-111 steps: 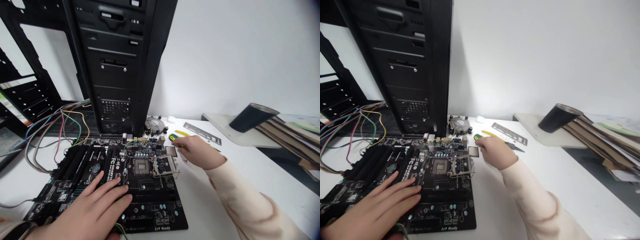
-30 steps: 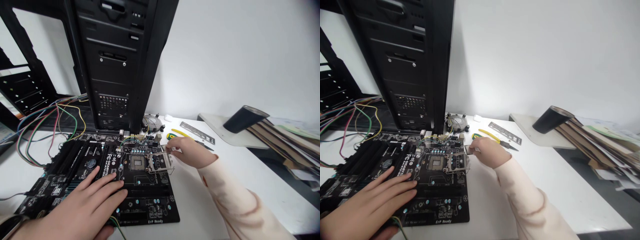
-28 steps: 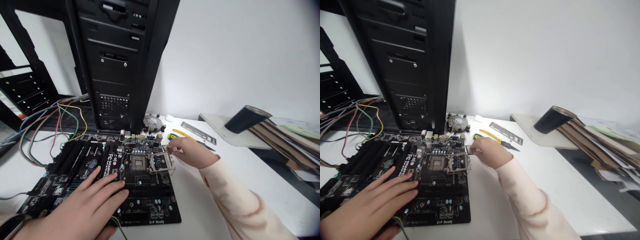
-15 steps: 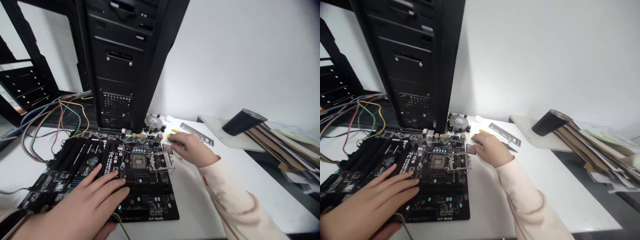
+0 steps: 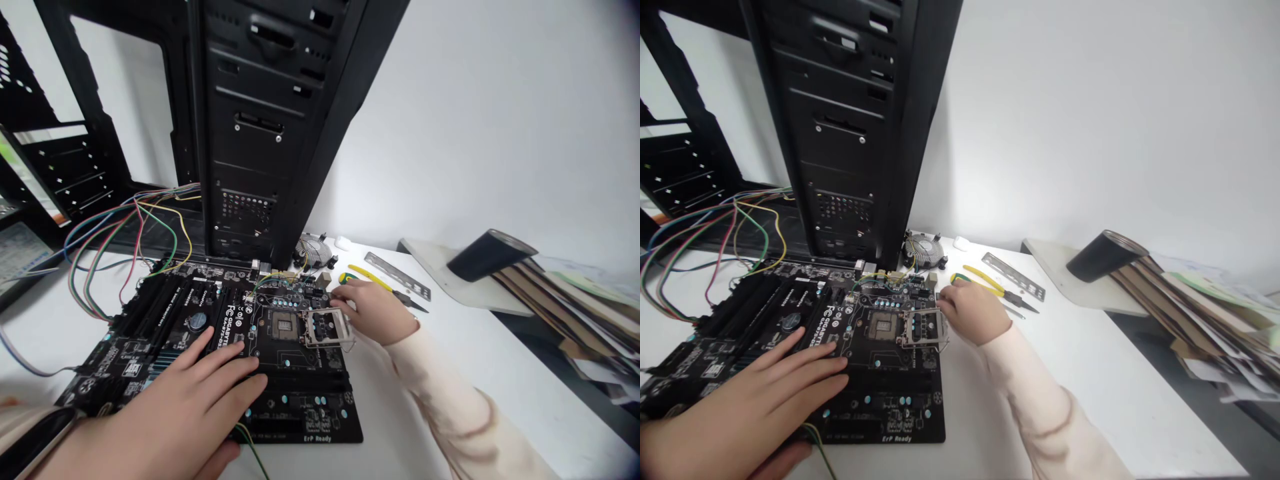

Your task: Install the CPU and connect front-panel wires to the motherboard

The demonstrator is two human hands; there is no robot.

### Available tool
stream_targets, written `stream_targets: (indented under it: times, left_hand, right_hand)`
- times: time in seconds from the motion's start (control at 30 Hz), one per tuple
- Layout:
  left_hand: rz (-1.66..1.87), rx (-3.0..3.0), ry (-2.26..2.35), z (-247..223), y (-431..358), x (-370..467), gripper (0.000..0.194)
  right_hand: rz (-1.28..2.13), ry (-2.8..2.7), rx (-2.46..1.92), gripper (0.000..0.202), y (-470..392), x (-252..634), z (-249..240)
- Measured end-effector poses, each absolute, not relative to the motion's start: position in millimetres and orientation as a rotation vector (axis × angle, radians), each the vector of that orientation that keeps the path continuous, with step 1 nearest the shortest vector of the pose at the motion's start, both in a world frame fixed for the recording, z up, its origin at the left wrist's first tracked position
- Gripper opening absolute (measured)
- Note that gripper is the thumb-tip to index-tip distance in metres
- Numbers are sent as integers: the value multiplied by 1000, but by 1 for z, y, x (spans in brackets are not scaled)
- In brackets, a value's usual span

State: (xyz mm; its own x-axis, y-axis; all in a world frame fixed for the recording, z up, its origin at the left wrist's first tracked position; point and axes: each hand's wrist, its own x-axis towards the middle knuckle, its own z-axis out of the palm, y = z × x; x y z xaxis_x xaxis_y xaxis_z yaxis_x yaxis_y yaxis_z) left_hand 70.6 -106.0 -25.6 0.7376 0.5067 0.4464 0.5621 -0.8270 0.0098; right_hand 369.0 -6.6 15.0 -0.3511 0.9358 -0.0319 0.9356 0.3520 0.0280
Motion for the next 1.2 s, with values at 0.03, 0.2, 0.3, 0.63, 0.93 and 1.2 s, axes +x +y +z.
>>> stream_targets:
  times: [0.03, 0.2, 0.3, 0.63, 0.93, 1.2]
  left_hand:
    - [-657, -2812, -878, -26, -106, 70, 56]
    - [-612, -2863, -811, -30, -102, 65, 58]
    - [-635, -2876, -823, -33, -102, 64, 58]
    - [-612, -2883, -811, -32, -101, 63, 60]
    - [-595, -2906, -830, -35, -103, 62, 61]
    - [-595, -2930, -875, -35, -103, 63, 63]
  right_hand:
    - [-15, 2584, 1734, 27, -7, 370, 15]
    - [-191, 2839, 1498, 30, -4, 382, 15]
    - [-212, 2897, 1457, 32, -4, 385, 14]
    - [29, 2965, 1697, 27, -7, 384, 18]
    - [-667, 2988, 1618, 34, -17, 369, 33]
    - [-693, 2983, 1674, 25, -17, 371, 27]
